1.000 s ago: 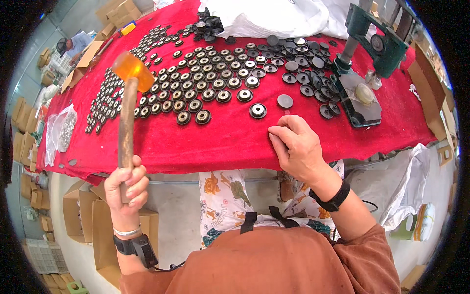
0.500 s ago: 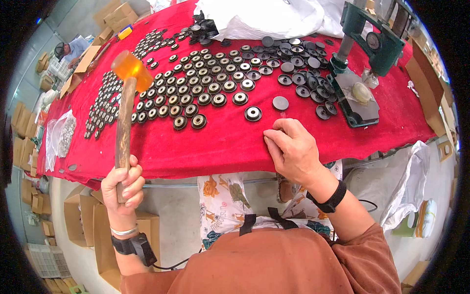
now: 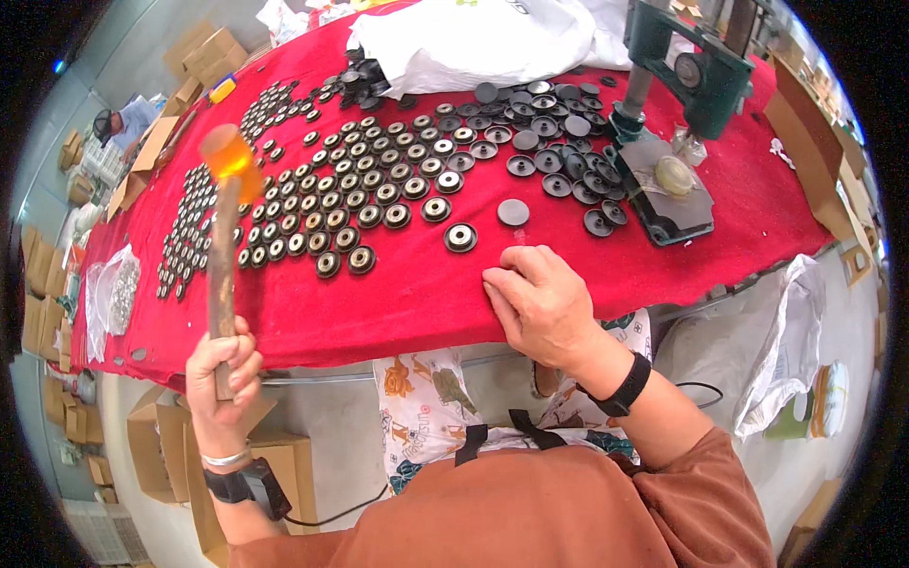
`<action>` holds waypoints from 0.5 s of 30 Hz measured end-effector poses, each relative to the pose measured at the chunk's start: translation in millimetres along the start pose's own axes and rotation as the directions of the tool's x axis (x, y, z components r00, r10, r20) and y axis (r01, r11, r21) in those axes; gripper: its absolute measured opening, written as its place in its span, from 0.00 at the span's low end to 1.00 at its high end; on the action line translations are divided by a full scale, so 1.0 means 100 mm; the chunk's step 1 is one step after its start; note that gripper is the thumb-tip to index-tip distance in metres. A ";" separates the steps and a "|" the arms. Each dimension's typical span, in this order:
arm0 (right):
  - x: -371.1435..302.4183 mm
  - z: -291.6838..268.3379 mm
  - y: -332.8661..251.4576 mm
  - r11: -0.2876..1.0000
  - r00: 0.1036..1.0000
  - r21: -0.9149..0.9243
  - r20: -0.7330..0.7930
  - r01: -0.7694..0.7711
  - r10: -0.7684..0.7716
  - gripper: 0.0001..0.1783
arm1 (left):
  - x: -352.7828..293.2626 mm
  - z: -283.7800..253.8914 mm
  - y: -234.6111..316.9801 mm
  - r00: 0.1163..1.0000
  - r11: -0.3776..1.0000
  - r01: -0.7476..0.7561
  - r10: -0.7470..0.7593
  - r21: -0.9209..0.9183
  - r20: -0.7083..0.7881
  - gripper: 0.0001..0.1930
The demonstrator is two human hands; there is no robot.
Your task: Assembling small black rubber or plastic industrial parts by inserting a white component and securing it with a mallet.
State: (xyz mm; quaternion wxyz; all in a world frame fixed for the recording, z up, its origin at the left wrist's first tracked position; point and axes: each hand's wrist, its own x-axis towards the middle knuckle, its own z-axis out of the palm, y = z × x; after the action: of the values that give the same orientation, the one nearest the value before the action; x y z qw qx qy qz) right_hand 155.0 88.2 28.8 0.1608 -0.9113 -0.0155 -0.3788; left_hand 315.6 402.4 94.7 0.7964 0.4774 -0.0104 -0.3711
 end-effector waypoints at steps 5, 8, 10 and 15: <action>-0.02 -0.02 0.01 1.000 1.000 -0.031 0.008 0.000 0.000 0.09 | 0.36 -0.18 0.41 0.896 0.714 -0.146 0.389 0.685 -0.215 0.10; 0.01 -0.02 -0.02 1.000 1.000 -0.023 0.000 0.010 -0.010 0.10 | 0.67 -0.49 0.71 0.846 0.435 -0.067 0.502 0.898 -0.180 0.08; 0.01 0.00 -0.02 0.999 1.000 -0.046 0.000 0.010 -0.010 0.10 | 0.97 -0.71 0.78 0.855 0.421 -0.020 0.477 0.907 -0.202 0.08; 0.03 0.00 -0.02 0.999 1.000 -0.048 0.018 0.020 -0.019 0.11 | 1.27 -0.82 0.83 0.854 0.498 0.094 0.405 0.862 -0.327 0.06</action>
State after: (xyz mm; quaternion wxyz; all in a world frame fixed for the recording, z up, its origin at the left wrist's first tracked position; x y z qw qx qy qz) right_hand 156.6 89.9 31.5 0.1352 -0.9180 -0.0169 -0.3725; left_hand 486.0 410.2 71.4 0.4616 0.8801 -0.0342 -0.1061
